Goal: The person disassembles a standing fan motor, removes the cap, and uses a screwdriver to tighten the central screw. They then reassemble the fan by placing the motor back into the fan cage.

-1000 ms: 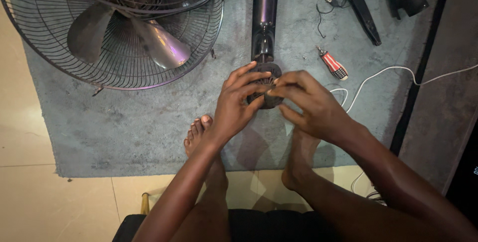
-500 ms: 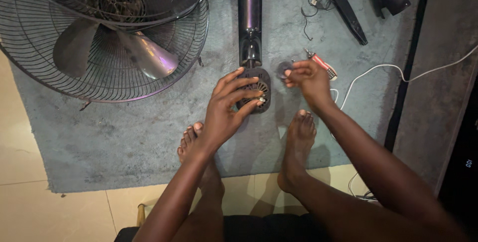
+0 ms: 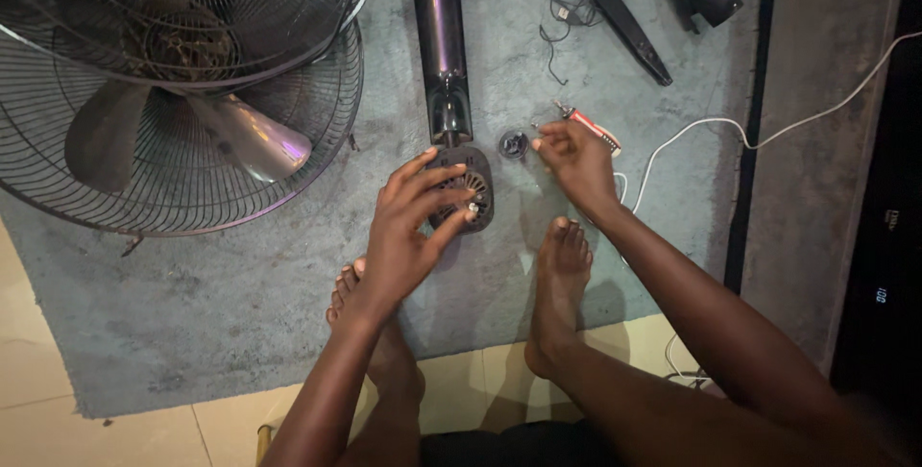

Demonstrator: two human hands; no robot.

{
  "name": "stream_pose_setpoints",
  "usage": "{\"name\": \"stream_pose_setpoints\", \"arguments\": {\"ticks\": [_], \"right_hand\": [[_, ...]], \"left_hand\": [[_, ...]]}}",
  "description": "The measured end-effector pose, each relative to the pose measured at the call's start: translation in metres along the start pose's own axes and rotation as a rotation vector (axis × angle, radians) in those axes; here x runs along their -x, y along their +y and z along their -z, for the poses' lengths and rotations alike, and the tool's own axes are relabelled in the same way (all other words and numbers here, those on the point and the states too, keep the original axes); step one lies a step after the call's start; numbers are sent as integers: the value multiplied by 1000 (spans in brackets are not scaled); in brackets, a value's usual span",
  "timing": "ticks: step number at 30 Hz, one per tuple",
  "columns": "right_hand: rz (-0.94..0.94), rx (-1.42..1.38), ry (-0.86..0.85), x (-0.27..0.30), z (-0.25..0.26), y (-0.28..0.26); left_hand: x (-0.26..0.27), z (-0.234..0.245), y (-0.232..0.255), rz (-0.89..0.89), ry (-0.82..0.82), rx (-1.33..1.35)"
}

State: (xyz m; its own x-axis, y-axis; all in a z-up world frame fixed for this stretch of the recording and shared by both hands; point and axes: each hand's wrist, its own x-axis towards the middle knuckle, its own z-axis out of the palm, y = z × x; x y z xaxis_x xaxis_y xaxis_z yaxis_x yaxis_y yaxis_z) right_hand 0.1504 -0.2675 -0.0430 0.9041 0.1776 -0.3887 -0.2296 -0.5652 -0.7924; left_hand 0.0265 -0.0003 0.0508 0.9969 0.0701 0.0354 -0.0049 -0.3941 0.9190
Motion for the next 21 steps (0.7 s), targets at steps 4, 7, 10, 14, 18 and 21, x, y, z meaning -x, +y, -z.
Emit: {"name": "stream_pose_setpoints", "arguments": {"ticks": [4,7,10,14,18,21], "right_hand": [[221,200,108,-10,-4,-16],[238,213,91,-19,-6,-29],[250,169,9,-16,-15,-40],[94,37,-175,1,-34,-41],[-65,-206,-329,18,-60,-19],[-232,-304,-396,32,-83,-7]], "left_hand": [[1,-4,7,32,23,-29],[4,-9,5,23,78,1],[9,-11,-1,5,116,-8],[14,-13,-15,63,192,42],[18,-18,-28,207,323,204],[17,-19,-36,369,365,387]]}}
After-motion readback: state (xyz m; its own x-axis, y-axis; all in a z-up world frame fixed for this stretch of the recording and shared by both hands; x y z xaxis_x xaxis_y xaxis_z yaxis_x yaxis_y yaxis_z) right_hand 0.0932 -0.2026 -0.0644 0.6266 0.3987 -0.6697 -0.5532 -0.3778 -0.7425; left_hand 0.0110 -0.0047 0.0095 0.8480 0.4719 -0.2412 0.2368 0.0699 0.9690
